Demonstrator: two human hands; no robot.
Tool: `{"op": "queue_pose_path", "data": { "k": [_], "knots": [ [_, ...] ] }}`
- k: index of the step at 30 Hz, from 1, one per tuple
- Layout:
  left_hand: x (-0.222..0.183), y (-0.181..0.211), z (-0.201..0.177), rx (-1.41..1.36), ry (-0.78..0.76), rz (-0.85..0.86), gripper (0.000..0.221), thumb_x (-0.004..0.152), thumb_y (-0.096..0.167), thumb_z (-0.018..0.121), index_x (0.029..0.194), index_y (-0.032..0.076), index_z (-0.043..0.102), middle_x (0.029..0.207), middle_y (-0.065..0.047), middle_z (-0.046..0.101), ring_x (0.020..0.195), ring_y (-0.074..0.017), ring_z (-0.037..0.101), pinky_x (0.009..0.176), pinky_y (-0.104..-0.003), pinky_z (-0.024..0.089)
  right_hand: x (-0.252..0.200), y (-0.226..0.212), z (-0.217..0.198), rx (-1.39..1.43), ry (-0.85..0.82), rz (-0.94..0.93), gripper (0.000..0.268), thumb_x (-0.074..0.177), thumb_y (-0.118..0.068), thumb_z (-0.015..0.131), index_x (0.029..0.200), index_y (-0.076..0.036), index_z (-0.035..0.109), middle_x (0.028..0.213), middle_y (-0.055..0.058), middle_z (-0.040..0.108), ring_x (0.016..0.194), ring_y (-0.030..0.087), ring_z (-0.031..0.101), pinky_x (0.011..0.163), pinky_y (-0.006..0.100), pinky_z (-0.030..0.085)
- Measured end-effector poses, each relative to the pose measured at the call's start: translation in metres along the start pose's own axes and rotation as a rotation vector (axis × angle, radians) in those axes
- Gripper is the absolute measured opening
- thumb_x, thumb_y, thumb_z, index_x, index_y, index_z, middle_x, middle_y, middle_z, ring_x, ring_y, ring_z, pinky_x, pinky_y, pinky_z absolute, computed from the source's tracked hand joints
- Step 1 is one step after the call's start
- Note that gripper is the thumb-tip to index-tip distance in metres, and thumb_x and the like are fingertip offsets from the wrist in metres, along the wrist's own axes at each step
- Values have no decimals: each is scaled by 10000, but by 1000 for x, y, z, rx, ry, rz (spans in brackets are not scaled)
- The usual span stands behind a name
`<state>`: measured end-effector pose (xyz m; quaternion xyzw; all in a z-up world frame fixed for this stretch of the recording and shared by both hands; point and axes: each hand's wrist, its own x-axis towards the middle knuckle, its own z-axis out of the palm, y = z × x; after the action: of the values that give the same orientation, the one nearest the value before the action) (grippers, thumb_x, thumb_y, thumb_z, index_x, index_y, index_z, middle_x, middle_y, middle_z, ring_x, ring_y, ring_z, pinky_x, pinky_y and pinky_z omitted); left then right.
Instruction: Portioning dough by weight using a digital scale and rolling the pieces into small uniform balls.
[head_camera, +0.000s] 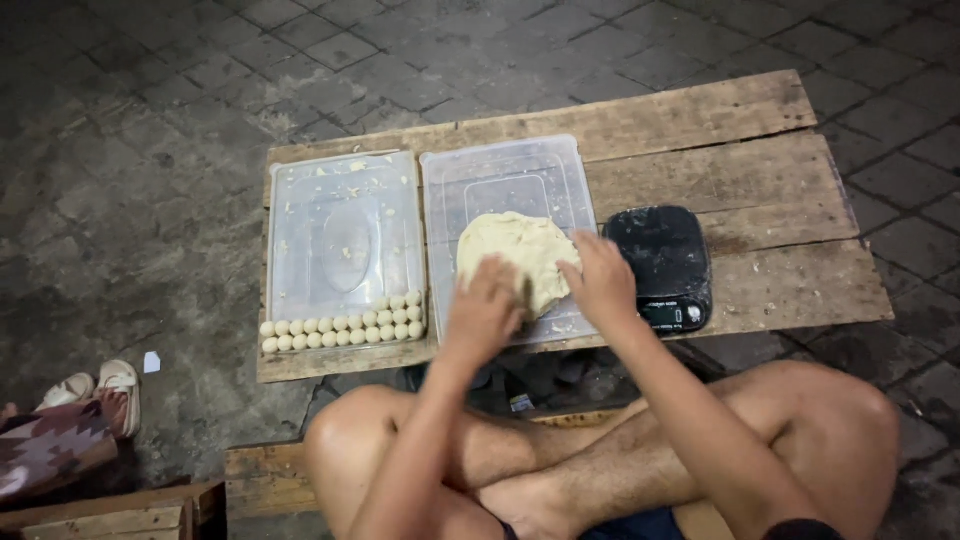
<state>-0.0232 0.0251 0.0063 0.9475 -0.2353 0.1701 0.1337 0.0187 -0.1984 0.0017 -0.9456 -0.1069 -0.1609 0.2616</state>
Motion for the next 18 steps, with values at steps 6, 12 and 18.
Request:
{"op": "queue_pose_path", "data": {
  "k": [6,12,18],
  "knots": [
    [15,14,60,29,-20,-9,726,1013,573,459,1608,175,339,1670,-167,294,1551,-378,245,1206,-611,214,32,24,28,30,-393,217,472,976,-407,667,1358,-128,663,1255,107,684,1243,339,623,967,517,553],
    [11,18,68,36,-36,-68,729,991,579,476,1613,235,317,1695,-124,259,1568,-333,220,1228,-610,184,37,70,49,206,-365,354,335,836,-349,807,1108,-153,803,1033,121,777,1059,328,720,873,436,594],
    [10,18,72,57,0,-71,710,1001,588,454,1616,262,312,1706,-96,246,1569,-320,228,1222,-603,182,37,96,30,785,-310,632,363,829,-135,773,1135,51,717,811,97,694,626,127,625,458,199,495]
  ]
}}
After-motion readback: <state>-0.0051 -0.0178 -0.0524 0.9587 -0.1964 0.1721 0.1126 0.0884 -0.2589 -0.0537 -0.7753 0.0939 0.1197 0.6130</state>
